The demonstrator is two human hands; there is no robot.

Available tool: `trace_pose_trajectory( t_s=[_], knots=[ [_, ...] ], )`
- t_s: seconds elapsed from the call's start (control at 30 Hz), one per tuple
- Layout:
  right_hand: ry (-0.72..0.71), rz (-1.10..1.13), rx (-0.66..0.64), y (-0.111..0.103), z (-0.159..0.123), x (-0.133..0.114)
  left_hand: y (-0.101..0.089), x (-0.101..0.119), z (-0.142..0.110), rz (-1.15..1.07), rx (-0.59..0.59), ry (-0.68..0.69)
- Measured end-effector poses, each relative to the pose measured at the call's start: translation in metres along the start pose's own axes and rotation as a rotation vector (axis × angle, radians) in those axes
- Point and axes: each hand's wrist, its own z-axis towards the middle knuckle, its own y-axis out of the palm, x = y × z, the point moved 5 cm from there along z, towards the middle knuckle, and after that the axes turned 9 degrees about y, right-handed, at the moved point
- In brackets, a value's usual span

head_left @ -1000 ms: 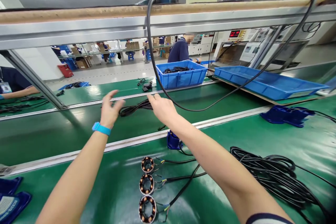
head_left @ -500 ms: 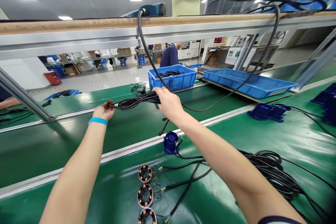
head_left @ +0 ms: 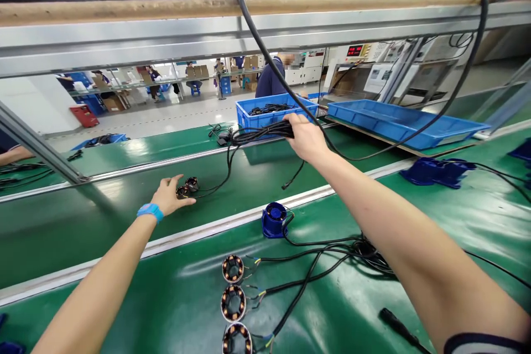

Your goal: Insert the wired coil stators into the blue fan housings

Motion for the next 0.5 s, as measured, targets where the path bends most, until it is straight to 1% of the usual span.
trace_pose_trajectory(
  t_s=[0.07, 0.17, 0.23, 0.27, 0.3, 0.37, 0.43, 0.5],
  knots=[
    [-0.01, -0.021, -0.112, 0.021, -0.006, 0.006, 0.013, -0.015, 0.021, 0.18, -0.113, 0.014],
    [-0.026, -0.028, -0.237, 0.056, -0.015, 0.018, 0.034, -0.026, 0.047, 0.369, -0.265, 0.047],
    [-0.026, -0.028, -0.29, 0.076, -0.019, 0.027, 0.041, -0.028, 0.053, 0.465, -0.315, 0.069],
    [-0.028, -0.025, -0.314, 0.083, -0.02, 0.029, 0.042, -0.029, 0.051, 0.503, -0.33, 0.081],
    [-0.038, -0.017, -0.336, 0.089, -0.021, 0.03, 0.04, -0.031, 0.044, 0.533, -0.341, 0.095],
    [-0.087, 0.012, -0.382, 0.096, -0.022, 0.023, 0.029, -0.037, 0.019, 0.572, -0.357, 0.124],
    [-0.176, 0.057, -0.447, 0.099, -0.025, 0.004, 0.01, -0.047, -0.021, 0.598, -0.364, 0.134],
    [-0.29, 0.109, -0.529, 0.103, -0.033, -0.026, -0.015, -0.057, -0.069, 0.627, -0.366, 0.115]
  ],
)
